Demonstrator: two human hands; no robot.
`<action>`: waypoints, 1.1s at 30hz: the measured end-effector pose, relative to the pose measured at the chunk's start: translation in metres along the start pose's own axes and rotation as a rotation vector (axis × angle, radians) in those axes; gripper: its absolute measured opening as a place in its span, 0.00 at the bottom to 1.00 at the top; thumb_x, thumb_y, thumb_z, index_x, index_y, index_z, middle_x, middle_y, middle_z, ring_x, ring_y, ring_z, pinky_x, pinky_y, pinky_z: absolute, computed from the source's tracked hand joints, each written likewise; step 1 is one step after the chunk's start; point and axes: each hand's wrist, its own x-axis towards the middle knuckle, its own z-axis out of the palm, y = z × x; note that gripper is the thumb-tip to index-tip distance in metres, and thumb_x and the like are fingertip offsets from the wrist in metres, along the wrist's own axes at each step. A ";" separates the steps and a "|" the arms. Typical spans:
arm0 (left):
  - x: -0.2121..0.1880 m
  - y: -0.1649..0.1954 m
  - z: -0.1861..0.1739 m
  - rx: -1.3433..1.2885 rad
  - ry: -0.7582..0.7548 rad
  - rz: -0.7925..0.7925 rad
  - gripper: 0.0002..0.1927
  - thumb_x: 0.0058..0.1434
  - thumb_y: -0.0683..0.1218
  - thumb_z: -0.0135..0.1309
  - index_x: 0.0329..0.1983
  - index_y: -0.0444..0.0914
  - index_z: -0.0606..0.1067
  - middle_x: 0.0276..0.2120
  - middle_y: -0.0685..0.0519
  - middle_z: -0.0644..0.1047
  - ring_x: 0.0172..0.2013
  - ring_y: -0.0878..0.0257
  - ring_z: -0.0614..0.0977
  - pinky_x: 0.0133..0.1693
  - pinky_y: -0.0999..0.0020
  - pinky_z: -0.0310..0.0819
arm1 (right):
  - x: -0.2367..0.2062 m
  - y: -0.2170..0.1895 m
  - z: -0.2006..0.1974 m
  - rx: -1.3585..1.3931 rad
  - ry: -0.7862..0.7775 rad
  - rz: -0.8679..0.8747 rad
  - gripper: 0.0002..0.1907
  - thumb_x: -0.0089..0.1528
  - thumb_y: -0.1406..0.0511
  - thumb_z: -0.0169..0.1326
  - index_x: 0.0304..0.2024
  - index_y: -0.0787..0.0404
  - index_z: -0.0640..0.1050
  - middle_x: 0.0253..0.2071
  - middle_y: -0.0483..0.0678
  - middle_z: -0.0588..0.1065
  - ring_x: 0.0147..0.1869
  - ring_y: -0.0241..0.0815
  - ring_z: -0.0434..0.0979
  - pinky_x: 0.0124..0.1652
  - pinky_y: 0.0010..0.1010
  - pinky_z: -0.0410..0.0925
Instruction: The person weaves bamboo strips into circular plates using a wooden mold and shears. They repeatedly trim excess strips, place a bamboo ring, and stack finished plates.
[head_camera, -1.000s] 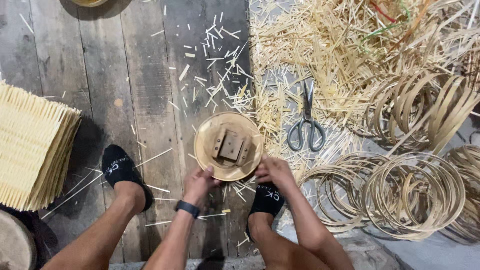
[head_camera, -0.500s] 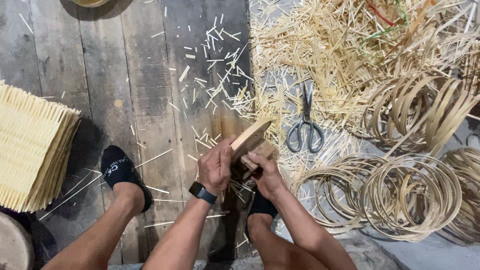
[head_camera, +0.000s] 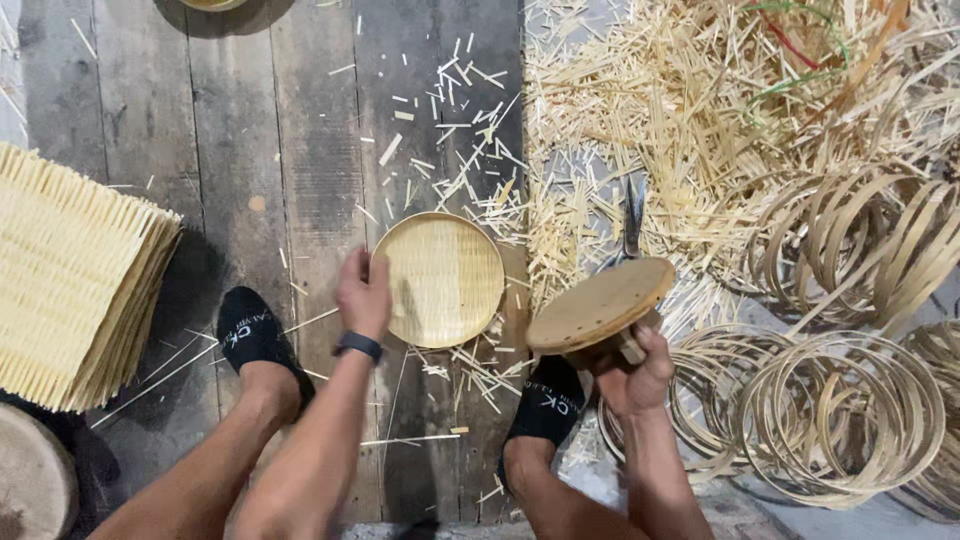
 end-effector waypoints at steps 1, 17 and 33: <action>-0.013 0.004 0.012 0.080 0.059 0.073 0.28 0.62 0.47 0.60 0.61 0.27 0.69 0.56 0.38 0.73 0.57 0.50 0.75 0.60 0.56 0.68 | -0.001 -0.001 0.002 -0.001 0.024 -0.023 0.35 0.59 0.54 0.55 0.65 0.64 0.70 0.57 0.53 0.75 0.62 0.53 0.74 0.63 0.50 0.65; 0.069 -0.020 -0.060 0.359 -0.107 0.647 0.17 0.56 0.34 0.56 0.49 0.36 0.79 0.51 0.45 0.80 0.56 0.47 0.79 0.62 0.54 0.71 | -0.013 0.028 0.028 -0.228 0.187 0.036 0.38 0.60 0.52 0.49 0.70 0.61 0.65 0.62 0.56 0.71 0.64 0.58 0.71 0.60 0.58 0.62; 0.129 0.020 -0.090 0.310 0.009 0.335 0.18 0.61 0.46 0.57 0.53 0.37 0.74 0.45 0.39 0.77 0.46 0.40 0.78 0.47 0.46 0.72 | 0.016 0.089 0.038 -0.133 -0.056 0.072 0.43 0.60 0.54 0.48 0.75 0.62 0.57 0.69 0.62 0.64 0.70 0.62 0.65 0.62 0.62 0.63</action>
